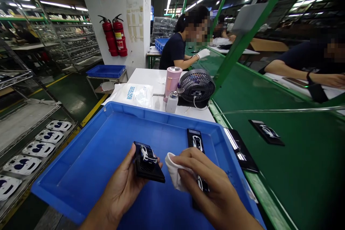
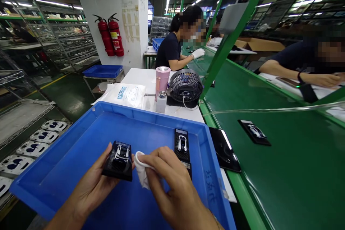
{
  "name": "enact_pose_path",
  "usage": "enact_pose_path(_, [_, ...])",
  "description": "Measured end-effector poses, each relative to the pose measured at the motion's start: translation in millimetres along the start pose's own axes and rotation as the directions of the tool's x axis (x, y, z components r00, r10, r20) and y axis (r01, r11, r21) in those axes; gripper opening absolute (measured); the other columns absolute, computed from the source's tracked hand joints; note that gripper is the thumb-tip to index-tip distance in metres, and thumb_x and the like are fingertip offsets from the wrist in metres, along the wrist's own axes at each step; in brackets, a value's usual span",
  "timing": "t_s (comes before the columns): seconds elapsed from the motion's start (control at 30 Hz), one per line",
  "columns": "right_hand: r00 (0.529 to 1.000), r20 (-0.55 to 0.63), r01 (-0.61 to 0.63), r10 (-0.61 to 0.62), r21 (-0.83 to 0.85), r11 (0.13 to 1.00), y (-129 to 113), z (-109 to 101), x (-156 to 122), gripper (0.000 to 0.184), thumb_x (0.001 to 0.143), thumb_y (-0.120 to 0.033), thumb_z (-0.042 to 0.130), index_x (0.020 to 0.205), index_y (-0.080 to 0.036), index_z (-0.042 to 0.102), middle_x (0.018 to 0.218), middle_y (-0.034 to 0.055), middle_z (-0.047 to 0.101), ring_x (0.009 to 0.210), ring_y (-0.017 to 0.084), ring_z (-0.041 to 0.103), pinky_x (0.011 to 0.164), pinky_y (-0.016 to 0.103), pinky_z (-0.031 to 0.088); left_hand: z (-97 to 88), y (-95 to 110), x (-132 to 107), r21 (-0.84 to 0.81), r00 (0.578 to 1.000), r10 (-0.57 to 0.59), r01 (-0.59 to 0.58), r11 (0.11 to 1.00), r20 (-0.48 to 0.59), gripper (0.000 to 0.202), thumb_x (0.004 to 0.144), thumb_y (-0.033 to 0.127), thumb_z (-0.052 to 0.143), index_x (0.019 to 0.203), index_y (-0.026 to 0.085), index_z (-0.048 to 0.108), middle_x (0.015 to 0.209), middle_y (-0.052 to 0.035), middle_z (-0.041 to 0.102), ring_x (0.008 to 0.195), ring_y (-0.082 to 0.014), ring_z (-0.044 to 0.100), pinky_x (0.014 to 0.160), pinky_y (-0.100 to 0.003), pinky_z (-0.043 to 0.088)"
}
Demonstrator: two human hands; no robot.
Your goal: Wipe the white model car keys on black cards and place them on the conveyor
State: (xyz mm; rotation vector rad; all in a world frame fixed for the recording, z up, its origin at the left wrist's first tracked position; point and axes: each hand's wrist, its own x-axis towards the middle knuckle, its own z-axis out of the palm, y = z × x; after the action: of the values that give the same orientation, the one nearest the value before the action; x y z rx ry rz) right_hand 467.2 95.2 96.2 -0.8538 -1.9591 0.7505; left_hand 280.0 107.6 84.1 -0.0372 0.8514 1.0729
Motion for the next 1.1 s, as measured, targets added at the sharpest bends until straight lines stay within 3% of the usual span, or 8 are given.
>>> enact_pose_path(0.27, [0.999,0.030,0.043,-0.040,-0.088,0.995,1.6,10.3,2.1,0.037,0.090,-0.005,0.041,0.122,-0.020,0.048,0.091,0.0065,0.050,0.080,0.017,0.049,0.069,0.032,0.042,-0.7,-7.4,3.1,-0.038,0.999,-0.015,0.013,0.999,-0.035,0.020,0.082,0.024,0.054,0.091,0.006,0.056,0.082,-0.0102,0.064,0.071,-0.0161,0.063,0.067,-0.028,0.054])
enact_pose_path(0.6, [0.990,0.104,0.126,-0.097,-0.323,0.938,5.7,11.7,0.6,0.040,0.088,-0.003,0.037,0.120,-0.023,0.050,0.090,0.0064,0.046,0.077,0.018,0.045,0.066,0.033,0.039,-5.3,-10.0,3.2,0.015,1.000,0.027,-0.027,1.000,-0.001,0.017,0.081,0.025,0.055,0.089,0.009,0.057,0.081,-0.0095,0.064,0.072,-0.0165,0.062,0.067,-0.032,0.054])
enact_pose_path(0.7, [1.000,0.012,0.012,-0.009,-0.220,0.975,11.0,7.2,-3.1,0.034,0.089,-0.009,0.040,0.118,-0.024,0.047,0.092,0.0058,0.049,0.079,0.018,0.049,0.069,0.032,0.041,-5.4,-7.1,2.4,0.026,0.997,0.077,-0.076,0.997,-0.019,0.018,0.079,0.025,0.058,0.091,0.011,0.056,0.085,-0.0098,0.064,0.076,-0.0191,0.063,0.071,-0.036,0.054])
enact_pose_path(0.77, [0.986,-0.053,-0.162,0.160,-0.032,0.986,13.3,4.7,-4.5,0.024,0.092,-0.017,0.041,0.113,-0.025,0.046,0.091,0.0042,0.052,0.077,0.017,0.052,0.067,0.029,0.044,-5.4,-5.4,2.4,0.036,0.996,0.091,-0.091,0.995,-0.022,0.020,0.079,0.027,0.058,0.090,0.011,0.055,0.086,-0.0112,0.065,0.078,-0.0218,0.064,0.072,-0.038,0.054])
enact_pose_path(0.87, [0.905,0.031,-0.412,0.424,0.310,0.857,16.8,3.6,-4.6,0.011,0.094,-0.029,0.039,0.104,-0.025,0.043,0.080,0.0013,0.054,0.065,0.014,0.053,0.056,0.024,0.045,-5.3,-4.0,2.2,0.051,0.992,0.119,-0.117,0.992,-0.039,0.022,0.079,0.028,0.058,0.091,0.011,0.054,0.088,-0.0133,0.065,0.081,-0.0257,0.065,0.072,-0.038,0.054])
enact_pose_path(0.93, [0.881,0.110,-0.465,0.461,0.388,0.796,20.3,4.7,-3.7,0.013,0.094,-0.030,0.039,0.094,-0.022,0.049,0.077,0.0011,0.052,0.061,0.012,0.052,0.053,0.021,0.042,-4.9,-3.4,1.2,0.051,0.988,0.147,-0.144,0.988,-0.057,0.023,0.079,0.028,0.057,0.095,0.012,0.053,0.090,-0.0127,0.065,0.083,-0.0262,0.065,0.074,-0.038,0.054])
enact_pose_path(1.0, [0.882,0.131,-0.465,0.453,0.393,0.793,23.8,7.1,-2.4,0.021,0.093,-0.029,0.041,0.083,-0.019,0.055,0.080,0.0014,0.049,0.060,0.009,0.048,0.050,0.018,0.037,-4.4,-3.0,-0.4,0.051,0.983,0.173,-0.170,0.984,-0.060,0.025,0.080,0.028,0.056,0.100,0.014,0.053,0.092,-0.0111,0.065,0.084,-0.0253,0.065,0.075,-0.037,0.054])
enact_pose_path(1.1, [0.857,0.163,-0.504,0.488,0.456,0.733,26.4,12.3,-1.0,0.023,0.092,-0.027,0.044,0.081,-0.017,0.063,0.082,0.0009,0.047,0.056,0.006,0.043,0.046,0.016,0.031,-4.3,-2.9,-2.7,0.076,0.975,0.221,-0.218,0.973,-0.038,0.025,0.080,0.027,0.056,0.102,0.018,0.053,0.093,-0.0088,0.064,0.082,-0.0226,0.065,0.074,-0.037,0.054])
